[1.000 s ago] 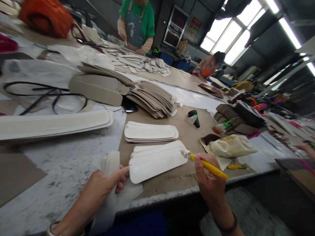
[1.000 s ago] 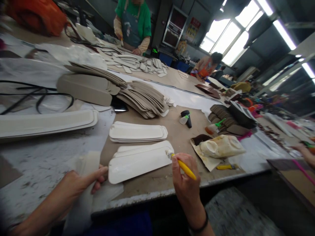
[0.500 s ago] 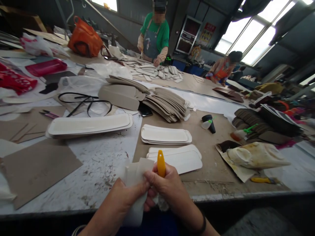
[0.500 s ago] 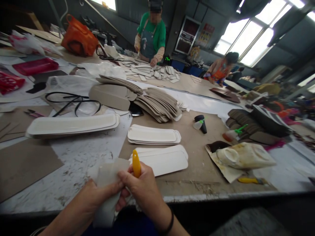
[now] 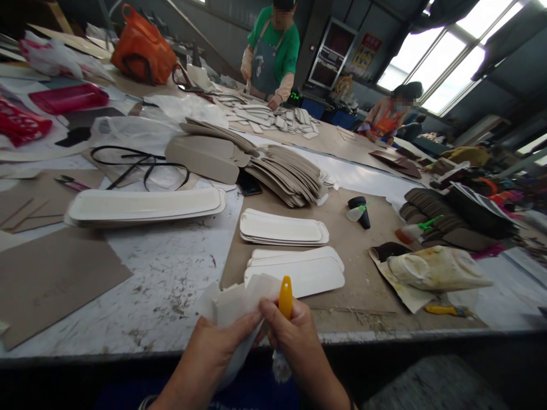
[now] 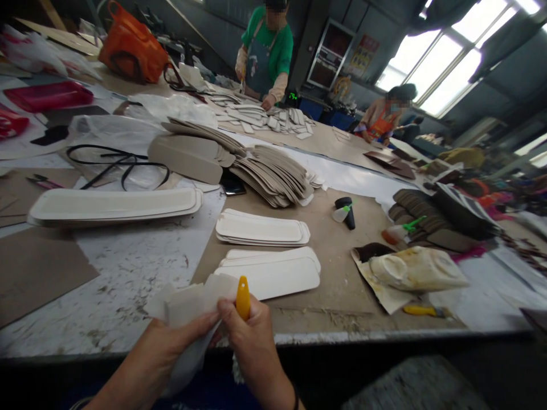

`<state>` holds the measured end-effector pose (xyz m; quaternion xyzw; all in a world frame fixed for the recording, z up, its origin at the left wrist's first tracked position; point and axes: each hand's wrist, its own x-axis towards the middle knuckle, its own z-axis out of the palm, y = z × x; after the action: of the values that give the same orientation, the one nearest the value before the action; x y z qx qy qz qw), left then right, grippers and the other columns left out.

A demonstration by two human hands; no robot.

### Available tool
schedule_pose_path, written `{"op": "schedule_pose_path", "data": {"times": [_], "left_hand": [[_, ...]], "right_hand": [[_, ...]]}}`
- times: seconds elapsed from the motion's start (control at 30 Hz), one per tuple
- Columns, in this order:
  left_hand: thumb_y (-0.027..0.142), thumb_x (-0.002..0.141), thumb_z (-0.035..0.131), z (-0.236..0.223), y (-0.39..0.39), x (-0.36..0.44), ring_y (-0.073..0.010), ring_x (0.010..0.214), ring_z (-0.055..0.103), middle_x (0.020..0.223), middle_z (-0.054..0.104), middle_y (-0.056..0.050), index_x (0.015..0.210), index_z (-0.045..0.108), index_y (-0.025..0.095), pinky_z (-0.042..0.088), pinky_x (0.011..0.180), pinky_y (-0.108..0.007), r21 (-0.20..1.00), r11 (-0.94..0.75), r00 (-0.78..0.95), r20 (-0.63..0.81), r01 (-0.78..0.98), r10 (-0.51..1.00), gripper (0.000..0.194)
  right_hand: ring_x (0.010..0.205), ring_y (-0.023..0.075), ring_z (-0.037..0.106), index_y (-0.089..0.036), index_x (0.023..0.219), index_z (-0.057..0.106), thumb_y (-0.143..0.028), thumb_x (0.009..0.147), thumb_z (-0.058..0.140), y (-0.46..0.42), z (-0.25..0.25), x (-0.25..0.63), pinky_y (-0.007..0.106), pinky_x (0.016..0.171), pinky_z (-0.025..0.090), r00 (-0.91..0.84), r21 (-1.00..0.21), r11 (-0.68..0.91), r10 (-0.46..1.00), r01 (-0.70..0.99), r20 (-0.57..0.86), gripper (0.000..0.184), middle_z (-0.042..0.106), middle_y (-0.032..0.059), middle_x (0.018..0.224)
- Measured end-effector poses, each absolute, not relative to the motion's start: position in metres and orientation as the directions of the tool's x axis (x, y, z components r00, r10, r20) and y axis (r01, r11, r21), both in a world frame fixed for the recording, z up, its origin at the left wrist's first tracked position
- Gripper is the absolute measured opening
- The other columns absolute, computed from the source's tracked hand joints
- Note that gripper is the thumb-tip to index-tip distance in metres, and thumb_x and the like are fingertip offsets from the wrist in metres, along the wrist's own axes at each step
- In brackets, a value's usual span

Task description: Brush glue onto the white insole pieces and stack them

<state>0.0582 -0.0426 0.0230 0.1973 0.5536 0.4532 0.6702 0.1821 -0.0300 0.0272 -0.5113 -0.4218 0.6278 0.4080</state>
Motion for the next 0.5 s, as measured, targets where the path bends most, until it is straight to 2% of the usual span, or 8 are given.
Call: {"op": "schedule_pose_path", "data": {"times": [0.13, 0.27, 0.33, 0.4, 0.43, 0.5], "left_hand": [[0.046, 0.052, 0.089, 0.024, -0.044, 0.068, -0.0219, 0.070, 0.067, 0.079, 0.076, -0.008, 0.087, 0.074, 0.013, 0.053, 0.063, -0.029, 0.750, 0.552, -0.045, -0.606, -0.365, 0.794, 0.050], [0.041, 0.047, 0.088, 0.023, -0.053, 0.069, -0.0265, 0.077, 0.068, 0.080, 0.077, -0.007, 0.087, 0.072, 0.016, 0.054, 0.072, -0.034, 0.754, 0.557, -0.077, -0.615, -0.347, 0.785, 0.050], [0.041, 0.050, 0.085, 0.020, -0.057, 0.064, -0.0216, 0.067, 0.063, 0.067, 0.070, -0.001, 0.072, 0.068, 0.020, 0.050, 0.066, -0.031, 0.790, 0.538, -0.105, -0.586, -0.294, 0.803, 0.035], [0.045, 0.056, 0.081, 0.016, -0.057, 0.055, -0.0158, 0.056, 0.051, 0.053, 0.055, 0.004, 0.055, 0.056, 0.022, 0.042, 0.057, -0.028, 0.804, 0.548, -0.093, -0.579, -0.231, 0.810, 0.035], [0.048, 0.058, 0.079, 0.015, -0.054, 0.051, -0.0143, 0.053, 0.046, 0.050, 0.050, 0.005, 0.051, 0.051, 0.022, 0.039, 0.055, -0.027, 0.807, 0.550, -0.088, -0.577, -0.214, 0.812, 0.039], [0.051, 0.061, 0.077, 0.013, -0.046, 0.042, -0.0139, 0.054, 0.043, 0.050, 0.048, 0.005, 0.054, 0.053, 0.022, 0.036, 0.057, -0.027, 0.816, 0.532, -0.093, -0.562, -0.225, 0.822, 0.038]], "right_hand": [[0.042, 0.0090, 0.035, -0.019, 0.058, 0.055, -0.070, 0.070, 0.072, -0.033, 0.023, 0.188, 0.025, 0.043, 0.033, -0.019, -0.960, -0.279, 0.960, -0.012, -0.278, 0.055, 0.042, -0.0062, 0.043], [0.053, 0.0110, 0.045, -0.017, 0.067, 0.061, -0.068, 0.064, 0.078, -0.033, 0.022, 0.202, 0.024, 0.051, 0.039, 0.107, -0.937, -0.331, 0.933, -0.112, -0.343, 0.054, 0.055, -0.0020, 0.057], [0.055, 0.0111, 0.046, -0.018, 0.071, 0.060, -0.063, 0.060, 0.083, -0.030, 0.027, 0.218, 0.023, 0.052, 0.040, 0.153, -0.919, -0.348, 0.914, -0.185, -0.377, 0.052, 0.059, -0.0014, 0.062], [0.053, 0.0108, 0.045, -0.019, 0.073, 0.057, -0.059, 0.060, 0.084, -0.025, 0.036, 0.238, 0.022, 0.050, 0.038, 0.150, -0.911, -0.371, 0.905, -0.180, -0.398, 0.050, 0.057, -0.0029, 0.060], [0.052, 0.0106, 0.044, -0.020, 0.073, 0.056, -0.057, 0.061, 0.084, -0.022, 0.042, 0.248, 0.022, 0.050, 0.037, 0.125, -0.915, -0.381, 0.909, -0.134, -0.397, 0.048, 0.055, -0.0040, 0.059], [0.053, 0.0105, 0.043, -0.020, 0.073, 0.056, -0.055, 0.067, 0.080, -0.012, 0.053, 0.265, 0.022, 0.050, 0.036, 0.016, -0.925, -0.379, 0.926, 0.039, -0.378, 0.042, 0.051, -0.0053, 0.058]]}}
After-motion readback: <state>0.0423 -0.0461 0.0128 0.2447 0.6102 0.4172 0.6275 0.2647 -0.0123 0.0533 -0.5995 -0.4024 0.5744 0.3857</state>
